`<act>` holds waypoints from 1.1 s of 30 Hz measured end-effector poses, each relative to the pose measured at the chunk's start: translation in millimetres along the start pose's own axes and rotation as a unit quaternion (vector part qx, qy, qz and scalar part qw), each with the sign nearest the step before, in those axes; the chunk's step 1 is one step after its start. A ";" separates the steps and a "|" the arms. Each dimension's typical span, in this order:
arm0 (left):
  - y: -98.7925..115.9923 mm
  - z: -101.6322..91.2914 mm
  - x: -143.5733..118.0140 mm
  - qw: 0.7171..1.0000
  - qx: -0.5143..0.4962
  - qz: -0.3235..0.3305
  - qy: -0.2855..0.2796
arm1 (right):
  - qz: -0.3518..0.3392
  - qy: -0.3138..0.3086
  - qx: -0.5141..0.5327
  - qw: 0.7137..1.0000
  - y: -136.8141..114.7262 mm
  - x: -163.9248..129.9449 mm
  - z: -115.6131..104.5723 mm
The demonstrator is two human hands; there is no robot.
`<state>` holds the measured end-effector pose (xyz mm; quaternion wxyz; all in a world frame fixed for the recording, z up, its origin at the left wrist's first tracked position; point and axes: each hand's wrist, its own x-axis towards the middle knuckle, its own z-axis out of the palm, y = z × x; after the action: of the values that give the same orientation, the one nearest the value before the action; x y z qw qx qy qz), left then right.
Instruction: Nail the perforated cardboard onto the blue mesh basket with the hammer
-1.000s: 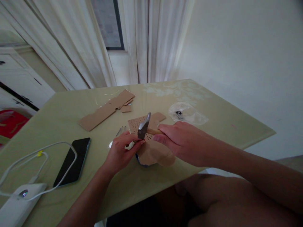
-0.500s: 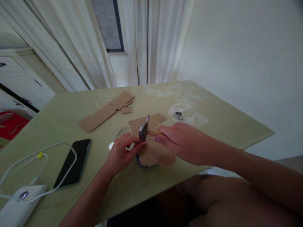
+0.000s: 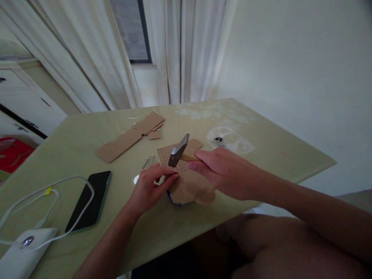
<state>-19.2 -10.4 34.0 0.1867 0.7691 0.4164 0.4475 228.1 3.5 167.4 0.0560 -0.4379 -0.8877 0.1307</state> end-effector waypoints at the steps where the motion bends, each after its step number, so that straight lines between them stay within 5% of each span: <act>1: -0.1 0.0 0.2 1.000 0.000 -0.001 -0.003 | 0.000 -0.015 0.001 1.000 -0.4 0.0 0.2; 4: 0.3 0.0 0.7 1.000 -0.003 -0.005 -0.007 | 0.000 -0.054 -0.007 0.999 -1.7 0.1 0.7; 9: 1.2 0.5 0.8 1.000 -0.017 -0.013 0.006 | -0.001 -0.011 0.005 1.000 -1.8 1.1 0.5; 24: 1.5 0.8 1.5 1.000 -0.011 -0.012 -0.006 | -0.001 -0.035 -0.018 0.999 2.6 -0.2 3.0; 29: -0.2 1.2 0.2 1.000 -0.024 -0.014 0.008 | -0.001 0.015 -0.007 1.000 0.6 -0.6 -2.0; 33: -1.0 0.9 0.4 1.000 -0.010 -0.012 -0.010 | -0.010 -0.024 -0.022 0.999 -0.4 -0.7 -0.8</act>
<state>-18.8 -9.4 33.1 0.2037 0.7663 0.4194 0.4420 228.4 2.9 168.3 0.0266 -0.4268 -0.8958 0.1208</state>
